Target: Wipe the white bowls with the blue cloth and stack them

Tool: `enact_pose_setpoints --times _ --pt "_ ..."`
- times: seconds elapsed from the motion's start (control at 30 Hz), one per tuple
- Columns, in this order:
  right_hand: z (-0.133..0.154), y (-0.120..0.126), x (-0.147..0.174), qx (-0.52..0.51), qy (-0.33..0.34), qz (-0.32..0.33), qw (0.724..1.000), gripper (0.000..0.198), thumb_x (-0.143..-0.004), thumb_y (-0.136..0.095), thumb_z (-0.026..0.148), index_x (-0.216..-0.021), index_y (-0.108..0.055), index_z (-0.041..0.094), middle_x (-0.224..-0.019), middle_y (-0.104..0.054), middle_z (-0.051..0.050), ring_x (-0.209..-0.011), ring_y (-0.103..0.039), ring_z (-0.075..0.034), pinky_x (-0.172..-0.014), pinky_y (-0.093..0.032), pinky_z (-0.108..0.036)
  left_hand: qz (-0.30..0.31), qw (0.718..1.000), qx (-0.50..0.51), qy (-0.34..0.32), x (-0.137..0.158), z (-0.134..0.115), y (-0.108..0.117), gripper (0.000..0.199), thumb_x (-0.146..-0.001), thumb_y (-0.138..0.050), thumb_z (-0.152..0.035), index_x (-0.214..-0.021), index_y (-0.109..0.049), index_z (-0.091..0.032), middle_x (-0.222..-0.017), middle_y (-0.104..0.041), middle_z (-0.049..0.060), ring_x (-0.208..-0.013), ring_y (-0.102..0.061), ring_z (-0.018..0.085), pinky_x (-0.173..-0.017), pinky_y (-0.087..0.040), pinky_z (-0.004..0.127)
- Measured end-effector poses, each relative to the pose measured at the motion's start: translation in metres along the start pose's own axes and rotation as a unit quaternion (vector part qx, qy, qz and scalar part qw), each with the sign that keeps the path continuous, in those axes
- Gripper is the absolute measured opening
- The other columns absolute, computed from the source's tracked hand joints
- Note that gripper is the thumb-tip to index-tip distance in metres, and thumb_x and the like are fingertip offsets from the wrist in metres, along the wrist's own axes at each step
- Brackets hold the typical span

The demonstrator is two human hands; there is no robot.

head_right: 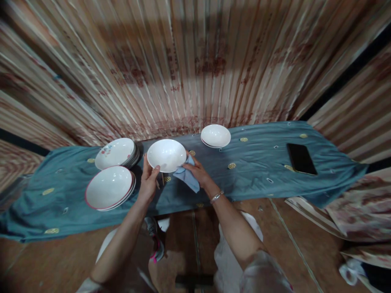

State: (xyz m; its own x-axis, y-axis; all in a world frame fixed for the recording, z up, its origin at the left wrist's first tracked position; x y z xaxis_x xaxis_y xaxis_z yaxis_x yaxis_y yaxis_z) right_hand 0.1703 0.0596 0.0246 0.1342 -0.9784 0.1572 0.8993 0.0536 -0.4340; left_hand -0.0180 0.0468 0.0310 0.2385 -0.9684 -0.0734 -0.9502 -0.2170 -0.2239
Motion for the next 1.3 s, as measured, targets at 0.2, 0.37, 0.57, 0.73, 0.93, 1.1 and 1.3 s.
enact_pose_setpoints --times 0.2,0.37,0.57,0.73,0.93,1.1,1.3 --pt "-0.012 0.011 -0.004 0.03 -0.018 -0.023 0.999 0.069 -0.065 -0.078 0.028 -0.133 -0.065 0.029 -0.118 -0.075 0.002 -0.1 -0.07 -0.021 -0.102 -0.054 -0.038 0.01 0.988 0.059 0.14 0.004 0.018 -0.003 0.105 -0.073 -0.081 -0.032 -0.16 -0.023 -0.044 -0.148 -0.058 0.002 -0.093 -0.071 0.014 -0.065 -0.057 0.019" --pt "-0.013 0.017 -0.004 0.035 -0.033 -0.016 0.999 0.062 -0.065 -0.08 0.03 -0.126 -0.069 0.027 -0.102 -0.078 0.002 -0.086 -0.071 -0.018 -0.09 -0.058 -0.033 0.012 0.981 0.083 0.174 0.0 0.012 0.0 0.105 -0.073 -0.078 -0.025 -0.16 -0.023 -0.045 -0.151 -0.056 0.003 -0.103 -0.069 0.017 -0.068 -0.058 0.02" --pt "-0.001 0.051 -0.011 0.238 0.021 -0.045 0.97 0.043 -0.073 -0.078 0.04 -0.11 -0.075 0.018 -0.074 -0.073 0.001 -0.068 -0.066 -0.016 -0.074 -0.057 -0.032 0.028 0.981 0.084 0.172 0.0 0.005 0.004 0.1 -0.069 -0.079 -0.025 -0.157 -0.035 -0.041 -0.153 -0.054 0.001 -0.114 -0.066 0.021 -0.075 -0.06 0.023" --pt "0.011 0.053 -0.008 0.365 0.222 -0.202 0.881 0.053 -0.088 -0.061 0.048 -0.129 -0.062 0.013 -0.114 -0.074 -0.013 -0.105 -0.07 -0.028 -0.095 -0.056 -0.047 0.04 0.976 0.065 0.205 0.005 0.013 0.0 0.09 -0.07 -0.082 -0.031 -0.153 -0.047 -0.032 -0.145 -0.061 0.005 -0.107 -0.068 0.02 -0.078 -0.059 0.025" --pt "0.005 0.019 0.001 0.601 0.337 -0.132 0.712 0.063 -0.092 -0.051 0.022 -0.152 -0.038 0.009 -0.155 -0.045 -0.023 -0.146 -0.041 -0.032 -0.122 -0.035 -0.055 0.058 0.979 0.037 0.193 0.009 0.024 -0.009 0.079 -0.068 -0.087 -0.037 -0.141 -0.061 -0.022 -0.131 -0.069 0.009 -0.109 -0.068 0.025 -0.086 -0.058 0.031" --pt "-0.017 0.008 0.002 0.68 0.261 0.01 0.685 0.073 -0.089 -0.061 0.024 -0.155 -0.035 0.006 -0.16 -0.036 -0.026 -0.151 -0.034 -0.036 -0.121 -0.036 -0.055 0.077 0.98 0.028 0.179 0.007 0.025 -0.013 0.063 -0.07 -0.085 -0.043 -0.126 -0.069 -0.021 -0.124 -0.073 0.008 -0.116 -0.067 0.028 -0.095 -0.057 0.037" --pt "-0.007 0.025 0.007 0.633 0.292 0.023 0.716 0.059 -0.098 -0.054 0.036 -0.153 -0.042 0.015 -0.155 -0.048 -0.019 -0.146 -0.043 -0.029 -0.121 -0.039 -0.052 0.074 0.981 0.017 0.18 0.005 0.028 -0.012 0.06 -0.073 -0.081 -0.046 -0.123 -0.069 -0.017 -0.115 -0.075 0.01 -0.11 -0.07 0.027 -0.092 -0.059 0.039"
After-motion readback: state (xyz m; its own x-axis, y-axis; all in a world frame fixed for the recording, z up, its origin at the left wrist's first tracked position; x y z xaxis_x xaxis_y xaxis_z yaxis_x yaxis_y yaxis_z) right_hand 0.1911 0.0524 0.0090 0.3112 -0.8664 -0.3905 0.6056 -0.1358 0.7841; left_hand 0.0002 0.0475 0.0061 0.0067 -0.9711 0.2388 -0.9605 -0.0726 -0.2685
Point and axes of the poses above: each hand's wrist, its own x-axis away from the middle knuckle, its own y-axis out of the back of the hand, z = x × y, the point moved 1 cm from there along -x, towards the middle knuckle
